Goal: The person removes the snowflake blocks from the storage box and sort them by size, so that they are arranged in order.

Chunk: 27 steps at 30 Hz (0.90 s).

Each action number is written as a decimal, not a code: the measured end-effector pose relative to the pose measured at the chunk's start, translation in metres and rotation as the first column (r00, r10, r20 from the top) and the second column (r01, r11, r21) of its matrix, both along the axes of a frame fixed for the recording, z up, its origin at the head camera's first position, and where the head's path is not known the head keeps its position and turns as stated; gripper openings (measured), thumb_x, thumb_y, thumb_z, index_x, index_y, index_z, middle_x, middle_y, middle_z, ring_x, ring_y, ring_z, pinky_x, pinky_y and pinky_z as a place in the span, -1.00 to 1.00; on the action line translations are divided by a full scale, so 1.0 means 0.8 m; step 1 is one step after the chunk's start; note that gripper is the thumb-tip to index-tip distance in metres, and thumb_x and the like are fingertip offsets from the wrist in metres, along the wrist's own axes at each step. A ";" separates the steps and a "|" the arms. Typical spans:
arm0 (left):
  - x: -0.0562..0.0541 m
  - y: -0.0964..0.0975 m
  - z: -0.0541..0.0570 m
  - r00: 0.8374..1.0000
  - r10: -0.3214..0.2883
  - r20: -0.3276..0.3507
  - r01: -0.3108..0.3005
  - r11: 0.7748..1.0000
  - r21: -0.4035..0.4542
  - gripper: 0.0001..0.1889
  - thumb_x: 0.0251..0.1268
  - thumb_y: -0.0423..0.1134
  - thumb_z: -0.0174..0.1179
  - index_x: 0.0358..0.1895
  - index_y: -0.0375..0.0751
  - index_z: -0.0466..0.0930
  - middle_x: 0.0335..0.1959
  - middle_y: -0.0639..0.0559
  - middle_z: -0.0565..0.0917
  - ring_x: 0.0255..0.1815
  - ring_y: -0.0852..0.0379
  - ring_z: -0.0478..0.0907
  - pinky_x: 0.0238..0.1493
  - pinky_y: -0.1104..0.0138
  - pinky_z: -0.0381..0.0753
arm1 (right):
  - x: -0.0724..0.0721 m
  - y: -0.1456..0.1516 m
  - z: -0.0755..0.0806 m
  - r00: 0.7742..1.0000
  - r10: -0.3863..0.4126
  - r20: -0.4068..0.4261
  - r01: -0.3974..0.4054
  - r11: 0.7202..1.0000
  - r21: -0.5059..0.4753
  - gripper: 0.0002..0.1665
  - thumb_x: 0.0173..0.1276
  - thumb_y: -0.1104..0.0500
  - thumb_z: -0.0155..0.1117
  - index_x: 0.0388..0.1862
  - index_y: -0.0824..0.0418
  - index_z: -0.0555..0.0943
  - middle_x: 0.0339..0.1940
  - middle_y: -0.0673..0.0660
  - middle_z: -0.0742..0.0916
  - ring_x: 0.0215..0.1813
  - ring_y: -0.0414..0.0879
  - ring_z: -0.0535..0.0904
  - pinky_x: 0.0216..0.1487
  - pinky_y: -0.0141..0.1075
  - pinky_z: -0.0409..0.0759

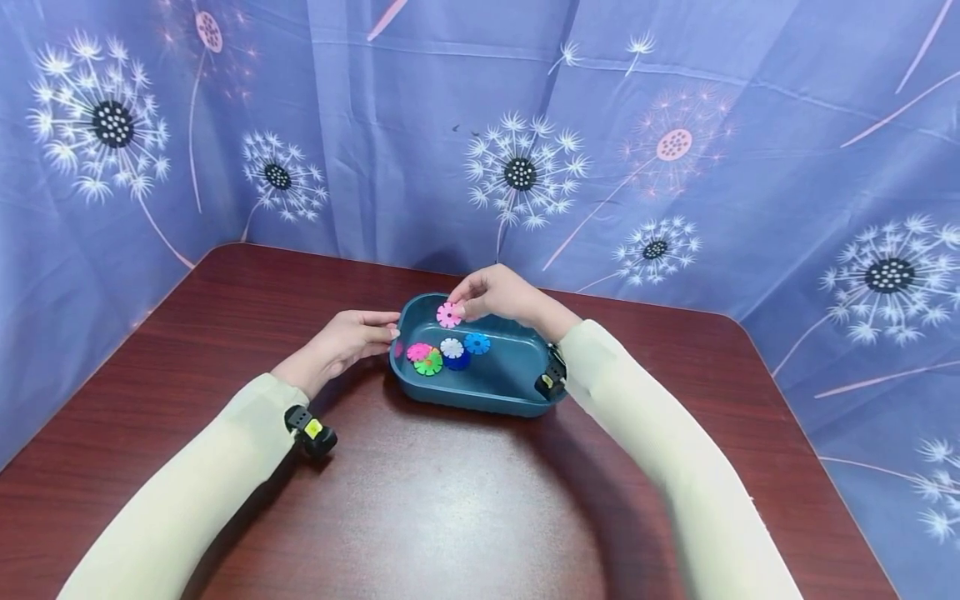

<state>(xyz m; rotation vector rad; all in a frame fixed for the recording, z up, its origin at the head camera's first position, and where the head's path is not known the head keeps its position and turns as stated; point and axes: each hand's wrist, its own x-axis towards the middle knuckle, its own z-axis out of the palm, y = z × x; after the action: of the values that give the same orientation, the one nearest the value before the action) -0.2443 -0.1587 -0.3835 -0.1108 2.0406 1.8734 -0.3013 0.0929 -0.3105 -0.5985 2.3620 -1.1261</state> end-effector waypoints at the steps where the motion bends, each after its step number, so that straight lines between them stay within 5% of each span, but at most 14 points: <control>1: 0.000 0.000 0.000 1.000 0.000 -0.001 0.000 1.000 0.000 -0.44 0.51 -0.40 0.12 0.52 -0.37 0.29 0.46 -0.42 0.43 -0.02 0.32 0.67 0.34 0.25 0.61 | 0.005 0.002 0.002 1.000 -0.005 0.007 0.006 1.000 -0.010 -0.72 0.42 0.29 0.35 0.06 0.35 0.72 -0.03 0.28 0.79 0.01 0.12 0.76 0.27 0.02 0.71; 13: 0.000 0.002 0.002 1.000 0.002 0.004 -0.002 1.000 0.018 -0.44 0.50 -0.42 0.10 0.52 -0.41 0.28 0.47 -0.44 0.41 -0.10 0.35 0.66 -0.01 0.53 0.74 | 0.059 0.015 0.001 1.000 -0.028 0.011 0.029 0.992 -0.123 -0.77 0.35 0.30 0.41 -0.04 0.37 0.74 -0.31 0.07 0.84 -0.22 -0.11 0.77 0.05 -0.17 0.81; 20: -0.001 0.001 0.002 1.000 -0.009 -0.001 0.009 1.000 0.009 -0.43 0.52 -0.40 0.10 0.53 -0.39 0.26 0.45 -0.42 0.44 -0.11 0.39 0.65 0.10 0.46 0.74 | 0.099 0.005 -0.024 0.990 -0.089 0.109 0.113 0.965 -0.238 -0.76 0.34 0.31 0.42 -0.04 0.40 0.72 -0.34 0.03 0.82 -0.28 -0.19 0.75 0.08 -0.08 0.81; 23: -0.002 0.001 0.001 1.000 -0.006 0.002 0.006 1.000 0.012 -0.43 0.51 -0.41 0.10 0.52 -0.39 0.27 0.35 -0.34 0.55 -0.12 0.38 0.66 0.05 0.49 0.75 | 0.117 -0.003 -0.036 0.980 -0.107 0.170 0.154 0.945 -0.290 -0.73 0.33 0.36 0.41 -0.02 0.47 0.70 -0.34 0.02 0.81 -0.30 -0.24 0.73 0.00 -0.19 0.83; 27: -0.003 0.000 0.000 1.000 -0.004 -0.006 0.004 1.000 0.016 -0.43 0.49 -0.42 0.12 0.51 -0.42 0.29 0.16 -0.16 0.67 -0.17 0.39 0.67 -0.06 0.54 0.75 | 0.141 -0.011 -0.051 0.966 -0.126 0.226 0.198 0.922 -0.332 -0.71 0.30 0.39 0.42 -0.03 0.52 0.69 -0.38 0.03 0.82 -0.33 -0.27 0.72 0.03 -0.07 0.82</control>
<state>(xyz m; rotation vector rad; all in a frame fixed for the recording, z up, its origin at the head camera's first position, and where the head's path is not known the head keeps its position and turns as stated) -0.2469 -0.1585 -0.3837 -0.0978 2.0273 1.8900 -0.1889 0.0838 -0.3511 -0.3841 2.0803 -1.6253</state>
